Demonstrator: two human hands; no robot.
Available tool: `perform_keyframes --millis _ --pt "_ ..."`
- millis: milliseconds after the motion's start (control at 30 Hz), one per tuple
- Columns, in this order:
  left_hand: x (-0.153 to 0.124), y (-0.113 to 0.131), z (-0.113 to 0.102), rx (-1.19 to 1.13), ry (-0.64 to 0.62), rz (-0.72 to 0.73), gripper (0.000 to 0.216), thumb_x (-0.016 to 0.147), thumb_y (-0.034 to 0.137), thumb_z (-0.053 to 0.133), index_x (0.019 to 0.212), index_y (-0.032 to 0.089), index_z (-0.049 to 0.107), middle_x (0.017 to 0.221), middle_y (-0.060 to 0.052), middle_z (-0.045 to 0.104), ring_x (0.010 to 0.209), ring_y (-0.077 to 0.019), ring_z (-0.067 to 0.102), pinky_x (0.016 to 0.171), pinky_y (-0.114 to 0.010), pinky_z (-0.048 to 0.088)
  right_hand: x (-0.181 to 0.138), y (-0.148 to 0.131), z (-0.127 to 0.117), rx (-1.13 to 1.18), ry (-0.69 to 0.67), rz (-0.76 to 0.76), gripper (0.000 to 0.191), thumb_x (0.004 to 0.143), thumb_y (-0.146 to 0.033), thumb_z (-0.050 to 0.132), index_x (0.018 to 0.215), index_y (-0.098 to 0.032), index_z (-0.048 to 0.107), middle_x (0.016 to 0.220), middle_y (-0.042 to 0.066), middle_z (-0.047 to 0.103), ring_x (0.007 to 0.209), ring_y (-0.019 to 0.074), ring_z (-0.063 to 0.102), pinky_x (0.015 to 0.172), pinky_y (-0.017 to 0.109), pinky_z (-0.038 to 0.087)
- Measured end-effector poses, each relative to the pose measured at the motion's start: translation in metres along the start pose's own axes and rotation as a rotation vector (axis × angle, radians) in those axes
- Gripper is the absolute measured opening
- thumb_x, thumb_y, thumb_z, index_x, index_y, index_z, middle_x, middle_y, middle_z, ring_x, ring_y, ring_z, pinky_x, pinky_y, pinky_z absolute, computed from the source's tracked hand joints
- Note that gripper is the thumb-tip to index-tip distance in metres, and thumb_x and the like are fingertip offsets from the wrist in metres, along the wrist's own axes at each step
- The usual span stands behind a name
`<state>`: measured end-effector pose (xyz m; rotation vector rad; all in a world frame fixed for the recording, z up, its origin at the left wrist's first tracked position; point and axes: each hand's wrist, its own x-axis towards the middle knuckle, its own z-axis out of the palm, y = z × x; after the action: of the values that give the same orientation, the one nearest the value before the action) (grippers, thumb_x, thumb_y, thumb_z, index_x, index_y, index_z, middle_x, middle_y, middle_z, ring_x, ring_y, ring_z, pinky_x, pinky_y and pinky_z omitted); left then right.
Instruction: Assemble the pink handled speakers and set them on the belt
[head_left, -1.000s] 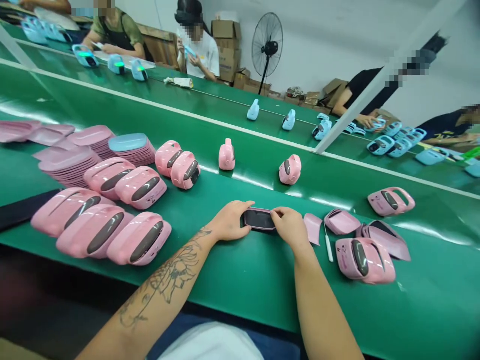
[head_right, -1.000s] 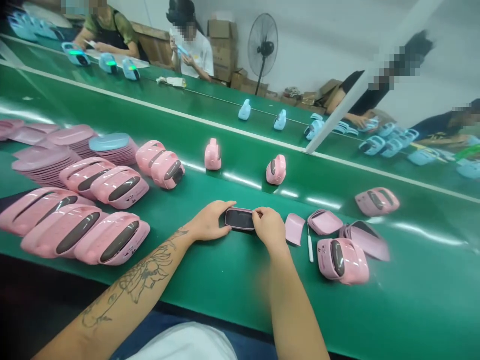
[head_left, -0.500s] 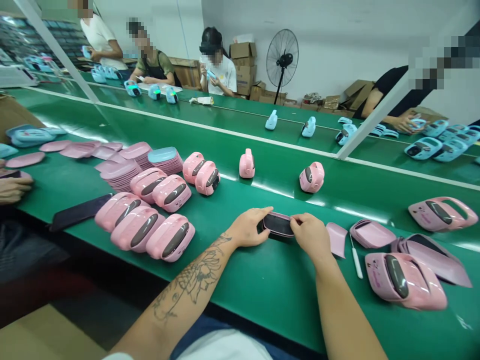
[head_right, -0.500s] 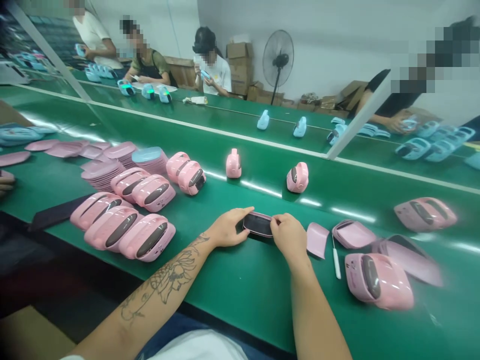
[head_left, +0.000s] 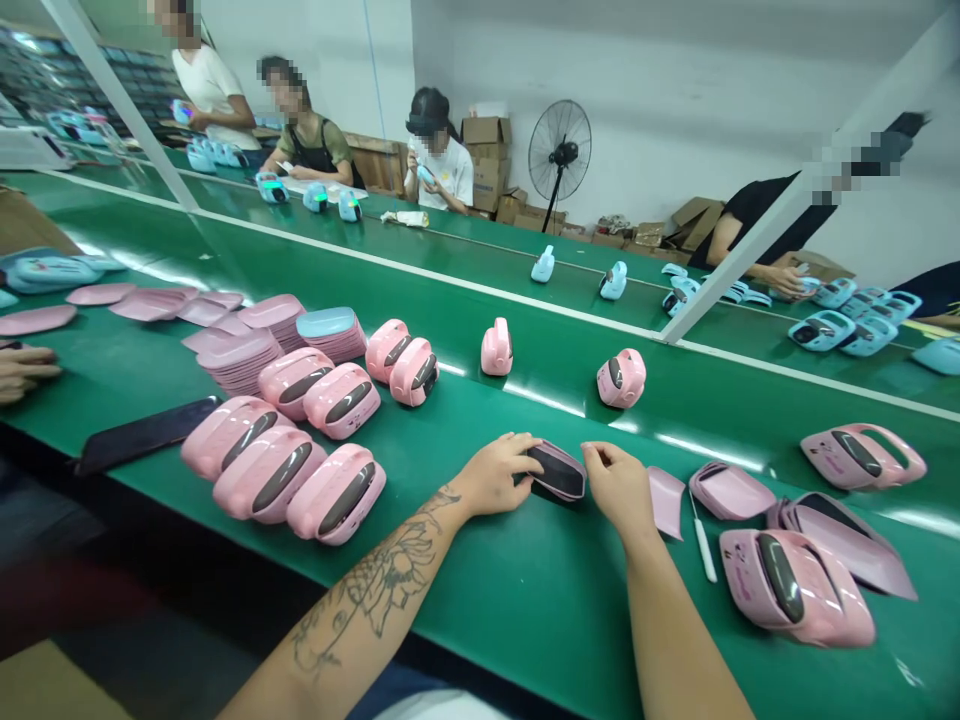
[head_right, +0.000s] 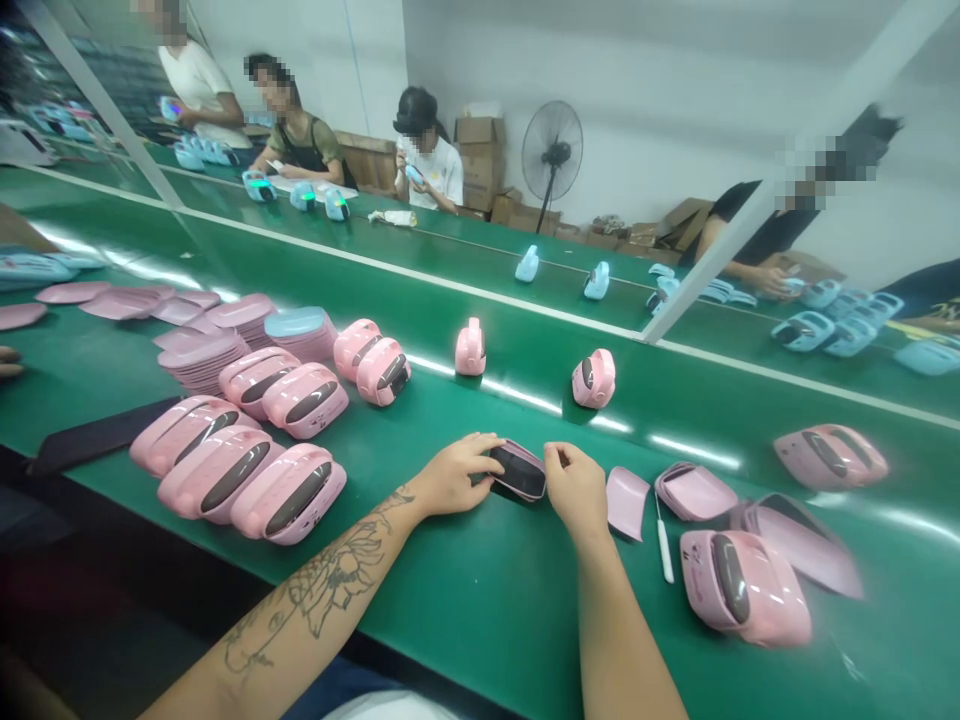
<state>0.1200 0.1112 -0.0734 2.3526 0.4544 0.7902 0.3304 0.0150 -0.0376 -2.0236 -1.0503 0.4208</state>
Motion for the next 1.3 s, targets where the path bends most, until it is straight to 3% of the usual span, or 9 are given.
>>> perform_keyframes --millis 167,333,567,667,800,900,967,1133,1300 --pt "-0.002 0.002 -0.002 0.018 0.089 0.036 0.021 0.095 0.013 0.060 0.101 0.020 0.079 0.139 -0.011 0.075 0.136 -0.0277 0.068 0.121 -0.047 0.053 0.003 -0.001 -0.002 0.178 0.050 0.056 0.040 0.080 -0.060 0.067 0.079 -0.022 0.079 0.084 0.010 0.079 0.085 0.0315 0.068 0.082 0.043 0.049" --pt "0.001 0.012 -0.005 -0.024 0.346 0.023 0.019 0.100 0.017 0.059 0.105 0.020 0.077 0.135 -0.011 0.077 0.131 -0.0255 0.072 0.116 -0.045 0.059 -0.001 -0.017 -0.005 0.486 0.112 0.172 0.072 0.080 -0.080 0.059 0.114 -0.019 0.076 0.101 0.011 0.080 0.078 0.0269 0.070 0.069 0.041 0.056" --pt "0.029 0.041 -0.008 -0.043 0.453 0.194 0.019 0.096 0.012 0.061 0.102 0.019 0.078 0.130 -0.012 0.079 0.130 -0.0242 0.073 0.113 -0.038 0.060 -0.035 -0.043 -0.004 1.416 -0.588 0.263 0.074 0.090 -0.086 0.047 0.122 -0.028 0.079 0.133 0.011 0.078 0.126 0.0358 0.071 0.112 0.064 0.053" --pt "0.040 0.045 -0.005 -0.032 0.369 0.248 0.021 0.089 0.016 0.067 0.105 0.022 0.079 0.136 -0.010 0.077 0.131 -0.0268 0.072 0.120 -0.044 0.053 -0.033 -0.036 -0.006 1.554 -0.544 0.276 0.068 0.093 -0.082 0.048 0.126 -0.031 0.078 0.133 0.011 0.078 0.130 0.0352 0.069 0.116 0.068 0.049" --pt "0.068 0.023 -0.009 -0.067 0.516 -0.193 0.045 0.083 0.025 0.076 0.128 0.022 0.072 0.152 -0.013 0.065 0.145 -0.0315 0.059 0.128 -0.049 0.041 -0.017 -0.025 -0.016 1.602 -0.335 0.241 0.068 0.093 -0.080 0.050 0.130 -0.029 0.076 0.134 0.011 0.078 0.131 0.0336 0.069 0.118 0.065 0.048" --pt "0.106 -0.011 -0.018 -0.065 0.680 -0.537 0.069 0.093 0.030 0.074 0.154 0.011 0.048 0.169 -0.025 0.039 0.164 -0.0390 0.025 0.134 -0.059 0.022 -0.008 -0.022 -0.022 1.628 -0.225 0.237 0.070 0.091 -0.080 0.051 0.128 -0.025 0.075 0.138 0.012 0.076 0.131 0.0320 0.070 0.119 0.060 0.048" --pt "0.132 -0.034 -0.024 -0.087 0.684 -0.689 0.068 0.094 0.035 0.076 0.153 0.013 0.049 0.166 -0.022 0.042 0.156 -0.0403 0.037 0.127 -0.063 0.033 -0.005 -0.023 -0.023 1.642 -0.203 0.248 0.072 0.090 -0.082 0.052 0.127 -0.025 0.075 0.138 0.013 0.076 0.128 0.0317 0.072 0.119 0.060 0.048" --pt "0.158 -0.053 -0.035 -0.272 0.618 -0.826 0.041 0.102 0.038 0.068 0.137 0.017 0.063 0.138 -0.013 0.065 0.119 -0.0273 0.068 0.100 -0.050 0.061 -0.010 -0.023 -0.020 1.625 -0.214 0.270 0.077 0.089 -0.083 0.050 0.128 -0.023 0.075 0.139 0.016 0.075 0.129 0.0330 0.071 0.122 0.060 0.044" --pt "0.126 -0.015 -0.045 -0.597 0.576 -0.784 0.038 0.102 0.040 0.069 0.131 0.015 0.066 0.131 -0.012 0.069 0.114 -0.0256 0.070 0.097 -0.047 0.062 -0.017 -0.028 -0.021 1.599 -0.138 0.194 0.073 0.086 -0.083 0.054 0.125 -0.026 0.077 0.136 0.014 0.076 0.132 0.0398 0.069 0.122 0.070 0.040"
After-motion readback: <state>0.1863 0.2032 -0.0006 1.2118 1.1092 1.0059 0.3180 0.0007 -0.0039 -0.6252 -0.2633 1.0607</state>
